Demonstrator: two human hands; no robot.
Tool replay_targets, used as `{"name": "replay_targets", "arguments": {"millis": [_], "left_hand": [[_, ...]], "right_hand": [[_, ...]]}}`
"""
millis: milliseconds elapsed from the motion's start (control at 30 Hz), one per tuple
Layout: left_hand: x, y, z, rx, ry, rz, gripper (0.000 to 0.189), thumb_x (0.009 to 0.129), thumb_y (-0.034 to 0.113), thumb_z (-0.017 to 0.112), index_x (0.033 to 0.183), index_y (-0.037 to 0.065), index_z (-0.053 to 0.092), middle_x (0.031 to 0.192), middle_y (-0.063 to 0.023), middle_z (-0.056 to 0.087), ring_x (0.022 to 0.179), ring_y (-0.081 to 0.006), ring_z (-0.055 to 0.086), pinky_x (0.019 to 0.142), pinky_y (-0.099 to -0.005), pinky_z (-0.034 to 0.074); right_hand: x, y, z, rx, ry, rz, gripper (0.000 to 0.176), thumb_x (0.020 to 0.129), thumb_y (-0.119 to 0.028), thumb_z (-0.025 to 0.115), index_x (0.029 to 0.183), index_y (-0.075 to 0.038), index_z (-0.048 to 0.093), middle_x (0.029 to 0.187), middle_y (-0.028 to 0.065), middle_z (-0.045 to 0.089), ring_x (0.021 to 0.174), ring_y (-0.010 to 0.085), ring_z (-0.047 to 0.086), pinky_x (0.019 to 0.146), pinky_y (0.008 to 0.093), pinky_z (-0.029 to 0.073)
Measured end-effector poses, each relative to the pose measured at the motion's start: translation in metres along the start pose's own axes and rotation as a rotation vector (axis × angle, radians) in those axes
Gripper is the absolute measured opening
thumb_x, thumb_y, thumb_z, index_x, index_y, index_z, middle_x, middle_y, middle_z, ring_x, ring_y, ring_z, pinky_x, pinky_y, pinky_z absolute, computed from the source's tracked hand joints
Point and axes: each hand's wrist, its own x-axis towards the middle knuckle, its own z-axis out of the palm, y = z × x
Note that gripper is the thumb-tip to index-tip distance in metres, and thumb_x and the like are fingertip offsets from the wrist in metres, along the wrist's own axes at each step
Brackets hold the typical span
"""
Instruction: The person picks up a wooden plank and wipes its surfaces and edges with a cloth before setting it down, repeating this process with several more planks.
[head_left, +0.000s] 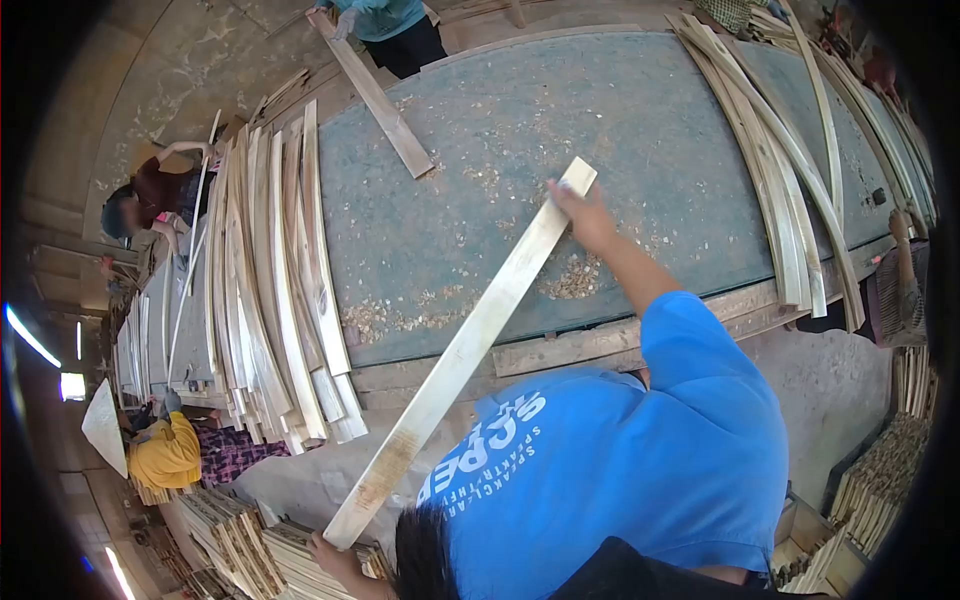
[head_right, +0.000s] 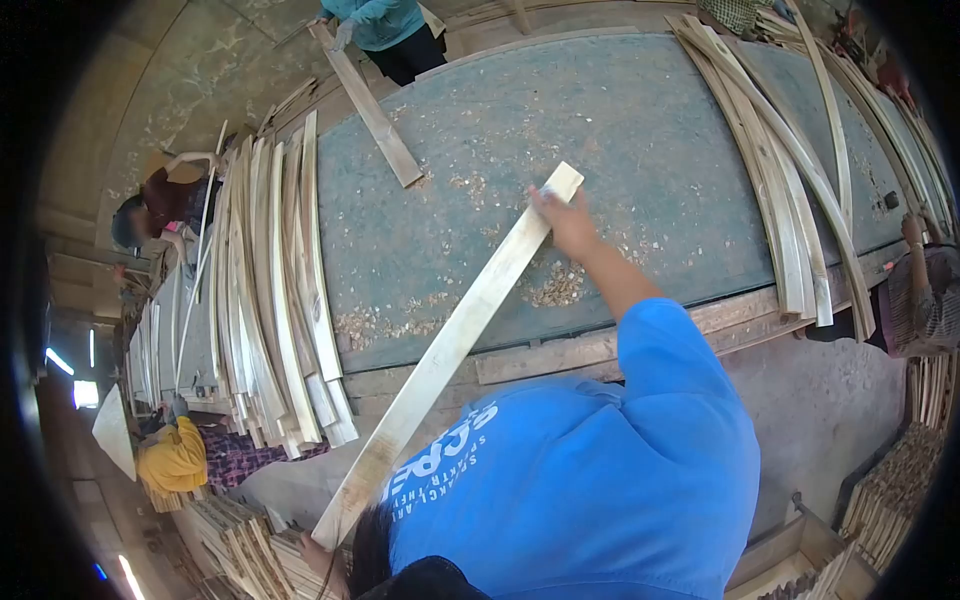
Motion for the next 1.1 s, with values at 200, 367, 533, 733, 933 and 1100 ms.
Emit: {"name": "replay_targets", "arguments": {"millis": [200, 367, 533, 733, 933, 1100], "left_hand": [[0.004, 0.010, -0.009, 0.004, 0.024, 0.019, 0.046, 0.070, -0.001, 0.063, 0.115, 0.002, 0.054, 0.118, -0.0201, 0.054, 0.110, -0.0483, 0.051, 0.095, -0.0547, 0.043], [0.006, 0.014, -0.018, -0.011, 0.063, 0.038, 0.048, 0.070, -0.001, 0.064, 0.116, 0.003, 0.055, 0.119, -0.0197, 0.054, 0.109, -0.0478, 0.052, 0.095, -0.0550, 0.043], [0.002, 0.019, -0.023, 0.042, 0.057, -0.010, 0.045, 0.070, -0.001, 0.063, 0.115, 0.003, 0.054, 0.121, -0.0196, 0.054, 0.108, -0.0483, 0.052, 0.094, -0.0555, 0.043], [0.000, 0.034, -0.025, 0.053, 0.135, -0.074, 0.040, 0.074, 0.002, 0.062, 0.113, 0.004, 0.054, 0.121, -0.0188, 0.055, 0.109, -0.0469, 0.052, 0.091, -0.0566, 0.044], [0.002, 0.026, -0.010, 0.056, 0.342, -0.044, 0.044, 0.075, 0.004, 0.065, 0.118, 0.004, 0.056, 0.123, -0.0169, 0.055, 0.113, -0.0427, 0.052, 0.089, -0.0556, 0.044], [0.014, 0.008, 0.014, -0.031, 0.598, -0.006, 0.042, 0.078, 0.004, 0.067, 0.119, 0.005, 0.056, 0.122, -0.0174, 0.056, 0.115, -0.0411, 0.053, 0.089, -0.0544, 0.045]], "right_hand": [[0.018, 0.025, -0.002, 0.068, -0.082, -0.276, 0.095, 0.082, 0.014, 0.056, 0.161, -0.029, 0.026, 0.160, 0.0104, 0.039, 0.147, 0.0240, 0.040, 0.126, 0.0544, 0.012], [0.016, 0.009, -0.005, -0.020, -0.133, -0.288, 0.093, 0.082, 0.015, 0.051, 0.161, -0.026, 0.025, 0.162, 0.0094, 0.037, 0.147, 0.0249, 0.039, 0.127, 0.0544, 0.008], [0.026, 0.029, -0.001, 0.074, -0.143, -0.261, 0.091, 0.083, 0.015, 0.050, 0.161, -0.022, 0.023, 0.161, 0.0113, 0.038, 0.147, 0.0256, 0.039, 0.126, 0.0551, 0.010], [0.003, -0.024, -0.015, 0.033, -0.137, -0.411, 0.066, 0.096, -0.004, 0.044, 0.160, -0.012, 0.026, 0.150, 0.0129, 0.052, 0.146, 0.0272, 0.040, 0.126, 0.0524, 0.013], [0.025, 0.026, -0.021, 0.398, -0.103, 0.063, 0.063, 0.100, -0.007, 0.042, 0.160, -0.018, 0.026, 0.150, 0.0161, 0.051, 0.146, 0.0301, 0.041, 0.124, 0.0574, 0.014], [-0.020, -0.035, -0.045, 0.034, -0.172, -0.387, 0.076, 0.095, 0.001, 0.046, 0.162, -0.019, 0.019, 0.156, 0.0144, 0.044, 0.149, 0.0275, 0.035, 0.125, 0.0576, 0.013]]}}
